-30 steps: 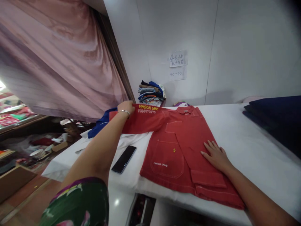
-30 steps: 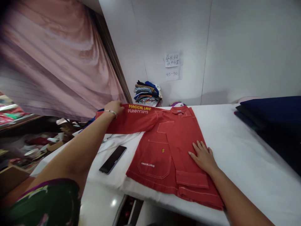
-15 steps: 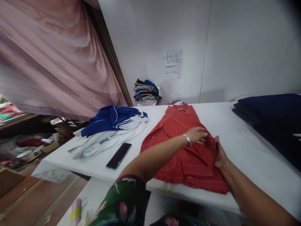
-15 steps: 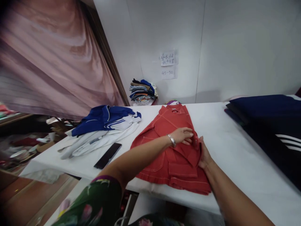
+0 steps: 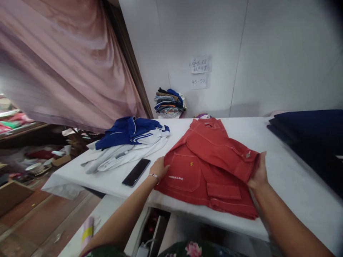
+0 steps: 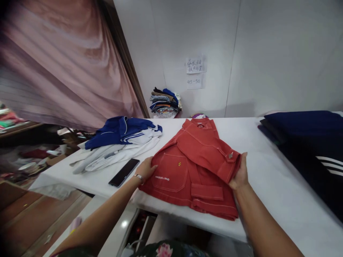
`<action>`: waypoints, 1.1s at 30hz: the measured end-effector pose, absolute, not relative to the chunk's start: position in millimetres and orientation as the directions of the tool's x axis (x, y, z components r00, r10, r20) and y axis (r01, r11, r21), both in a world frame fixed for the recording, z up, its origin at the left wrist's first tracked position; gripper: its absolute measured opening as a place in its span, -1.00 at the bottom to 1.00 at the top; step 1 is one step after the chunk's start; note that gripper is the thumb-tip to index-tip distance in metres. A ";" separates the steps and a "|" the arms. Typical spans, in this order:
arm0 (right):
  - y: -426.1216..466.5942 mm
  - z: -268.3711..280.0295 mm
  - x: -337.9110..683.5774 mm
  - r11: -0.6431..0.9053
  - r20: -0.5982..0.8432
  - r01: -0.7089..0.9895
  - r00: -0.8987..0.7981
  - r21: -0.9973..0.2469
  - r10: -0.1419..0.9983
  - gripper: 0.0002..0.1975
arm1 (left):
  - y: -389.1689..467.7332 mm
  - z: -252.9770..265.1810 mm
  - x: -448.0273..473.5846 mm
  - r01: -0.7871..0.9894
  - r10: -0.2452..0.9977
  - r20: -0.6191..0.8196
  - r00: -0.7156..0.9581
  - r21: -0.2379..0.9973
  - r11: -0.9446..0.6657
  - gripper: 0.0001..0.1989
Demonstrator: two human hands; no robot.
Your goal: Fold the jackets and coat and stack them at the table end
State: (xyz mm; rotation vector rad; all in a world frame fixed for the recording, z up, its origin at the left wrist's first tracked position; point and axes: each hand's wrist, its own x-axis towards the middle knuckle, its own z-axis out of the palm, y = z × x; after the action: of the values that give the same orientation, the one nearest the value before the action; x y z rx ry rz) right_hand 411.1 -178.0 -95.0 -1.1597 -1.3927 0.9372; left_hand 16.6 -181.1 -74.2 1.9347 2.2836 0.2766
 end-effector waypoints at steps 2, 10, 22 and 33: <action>-180.4 -91.2 412.6 0.235 0.247 0.156 0.063 -0.959 0.967 0.05 | -189.6 -79.2 5.2 0.943 0.972 -0.027 -0.232 0.241 0.231 -0.45; -177.0 -75.8 408.6 0.177 0.174 -0.011 0.125 -0.984 0.977 -0.27 | -194.8 -77.1 -1.3 0.720 0.955 -0.172 -0.244 0.628 0.297 -0.75; -60.3 138.9 419.2 0.259 0.164 -0.382 0.264 -0.887 0.951 -0.84 | -167.5 -9.6 92.1 0.297 0.971 -0.109 0.212 0.954 0.042 -0.61; -45.0 153.6 475.2 0.208 0.136 -0.152 0.387 -0.966 0.912 -0.84 | -154.7 -85.8 226.8 0.539 0.908 -0.272 0.320 0.840 0.062 -0.80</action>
State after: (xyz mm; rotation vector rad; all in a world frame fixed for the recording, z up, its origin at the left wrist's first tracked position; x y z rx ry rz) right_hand 475.2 -45.0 153.6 -1.1020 -0.8732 0.8891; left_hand 226.8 -154.7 -85.8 1.6050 1.3443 0.4717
